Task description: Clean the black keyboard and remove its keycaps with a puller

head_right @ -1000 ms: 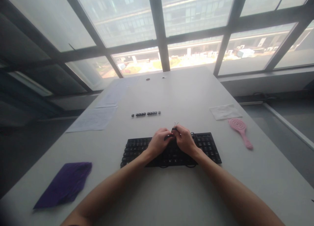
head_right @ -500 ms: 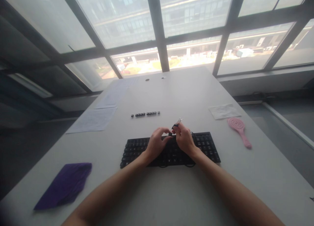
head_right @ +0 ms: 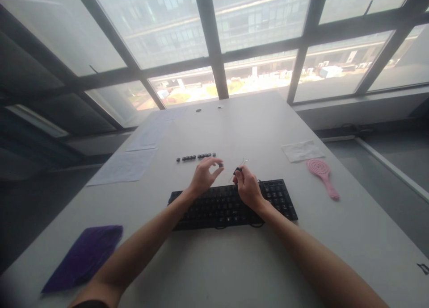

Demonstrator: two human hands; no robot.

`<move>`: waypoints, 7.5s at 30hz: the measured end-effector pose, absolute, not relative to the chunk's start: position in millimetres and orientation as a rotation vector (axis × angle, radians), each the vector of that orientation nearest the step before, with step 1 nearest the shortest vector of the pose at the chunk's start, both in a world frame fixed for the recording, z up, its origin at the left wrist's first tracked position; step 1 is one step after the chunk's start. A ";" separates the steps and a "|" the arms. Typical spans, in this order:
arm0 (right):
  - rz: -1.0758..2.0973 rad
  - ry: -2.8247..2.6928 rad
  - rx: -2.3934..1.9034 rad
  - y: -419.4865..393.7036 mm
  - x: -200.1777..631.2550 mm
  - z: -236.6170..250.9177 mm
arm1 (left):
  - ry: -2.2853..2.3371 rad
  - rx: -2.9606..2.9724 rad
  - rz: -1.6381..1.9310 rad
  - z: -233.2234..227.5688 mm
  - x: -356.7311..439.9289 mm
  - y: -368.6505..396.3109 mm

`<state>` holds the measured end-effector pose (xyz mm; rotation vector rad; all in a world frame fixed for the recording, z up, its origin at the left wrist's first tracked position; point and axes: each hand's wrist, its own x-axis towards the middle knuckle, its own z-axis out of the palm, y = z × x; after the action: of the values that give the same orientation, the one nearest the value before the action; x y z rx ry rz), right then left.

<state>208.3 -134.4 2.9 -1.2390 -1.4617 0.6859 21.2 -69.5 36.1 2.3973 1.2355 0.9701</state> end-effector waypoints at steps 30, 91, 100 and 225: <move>0.753 -1.478 -1.220 -134.5 208.4 2.8 | 1.412 2.455 0.595 -4.6 -5.7 52.5; 0.663 -1.863 -1.099 -138.3 228.1 2.6 | 1.246 2.372 0.655 17.8 52.3 -129.7; 0.695 -1.671 -1.183 -137.4 231.4 0.7 | 1.253 2.376 0.586 17.6 56.5 -121.5; 0.500 -1.917 -1.156 -142.7 240.1 0.2 | 1.223 2.479 0.543 16.2 65.7 -123.8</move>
<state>240.1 -142.7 0.2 -1.1565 -1.9167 0.4997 65.7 -123.8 16.2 2.4793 1.2229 0.5425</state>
